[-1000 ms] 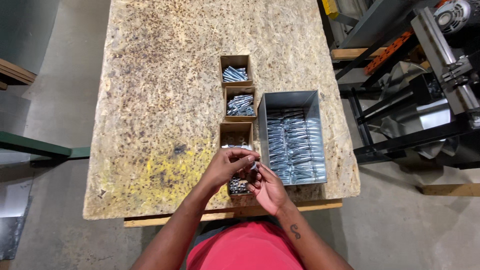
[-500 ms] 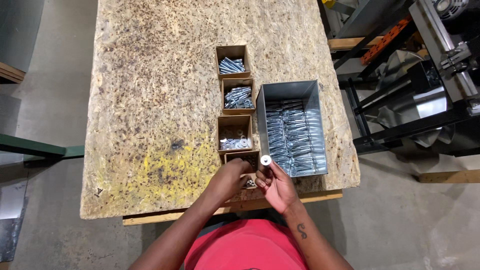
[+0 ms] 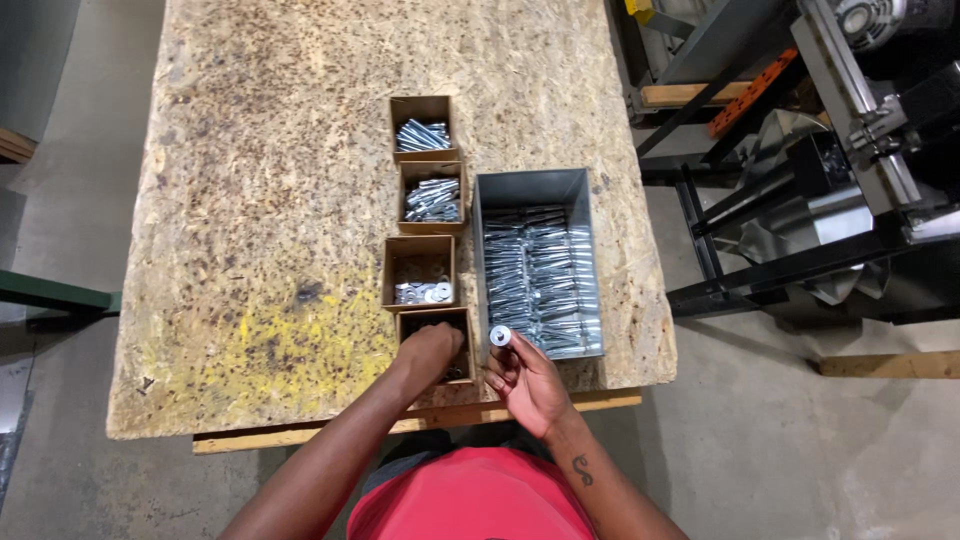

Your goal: The person repeatedly picks a bolt from a cardboard box, threads a washer onto it, and places the assembled fastener into a metal bin. This process is repeated continuously throughout the clip.

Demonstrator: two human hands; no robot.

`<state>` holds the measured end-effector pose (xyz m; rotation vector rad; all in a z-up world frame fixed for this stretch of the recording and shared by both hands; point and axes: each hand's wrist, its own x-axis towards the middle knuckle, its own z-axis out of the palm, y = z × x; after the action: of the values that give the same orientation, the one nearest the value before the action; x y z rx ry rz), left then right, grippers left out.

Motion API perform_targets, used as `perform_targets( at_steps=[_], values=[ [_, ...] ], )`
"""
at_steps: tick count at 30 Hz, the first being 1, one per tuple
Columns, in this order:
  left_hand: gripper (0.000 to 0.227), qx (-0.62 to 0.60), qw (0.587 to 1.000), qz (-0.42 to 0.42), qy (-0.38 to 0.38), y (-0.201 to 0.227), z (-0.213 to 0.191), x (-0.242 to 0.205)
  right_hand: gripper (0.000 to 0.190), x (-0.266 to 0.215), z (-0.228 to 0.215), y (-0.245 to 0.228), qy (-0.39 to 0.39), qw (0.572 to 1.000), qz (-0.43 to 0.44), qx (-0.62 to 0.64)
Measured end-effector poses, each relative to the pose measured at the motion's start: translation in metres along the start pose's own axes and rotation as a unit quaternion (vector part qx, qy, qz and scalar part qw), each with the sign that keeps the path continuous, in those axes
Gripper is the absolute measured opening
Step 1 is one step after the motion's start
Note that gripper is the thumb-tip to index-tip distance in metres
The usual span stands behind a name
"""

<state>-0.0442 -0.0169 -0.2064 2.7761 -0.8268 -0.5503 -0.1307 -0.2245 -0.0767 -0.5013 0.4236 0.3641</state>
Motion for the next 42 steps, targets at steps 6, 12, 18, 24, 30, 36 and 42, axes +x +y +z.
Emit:
perform_targets(
  at_steps=[6, 12, 18, 24, 30, 36, 42],
  values=[
    [0.014, 0.036, 0.998, 0.027, 0.048, -0.017, 0.038, 0.002, 0.011, 0.001, -0.006, -0.014, -0.008, 1.0, 0.009, 0.009],
    [0.018, 0.118, 0.991, 0.019, -0.056, 0.004, -0.027, -0.005, 0.011, 0.002, -0.01, -0.022, -0.022, 1.0, 0.011, -0.003],
    [0.016, -0.243, 0.966, -0.086, -0.019, 0.041, -0.149, -0.055, 0.012, -0.005, -0.011, -0.03, -0.007, 1.0, 0.017, -0.008],
    [0.017, -0.617, 0.768, -0.089, 0.146, 0.082, -0.207, -0.08, 0.015, -0.002, -0.014, -0.032, -0.001, 0.999, 0.022, -0.031],
    [0.014, -0.632, 0.765, -0.033, 0.122, 0.102, -0.227, -0.077, 0.017, 0.003, -0.011, -0.031, 0.006, 0.998, 0.016, -0.058],
    [0.013, -0.613, 0.78, -0.032, 0.117, 0.107, -0.252, -0.077, 0.021, -0.001, -0.004, -0.032, 0.009, 0.996, 0.015, -0.089],
    [0.013, -0.581, 0.806, -0.046, 0.107, 0.113, -0.265, -0.075, 0.02, 0.001, -0.01, -0.03, 0.013, 0.996, 0.012, -0.087]
  ],
)
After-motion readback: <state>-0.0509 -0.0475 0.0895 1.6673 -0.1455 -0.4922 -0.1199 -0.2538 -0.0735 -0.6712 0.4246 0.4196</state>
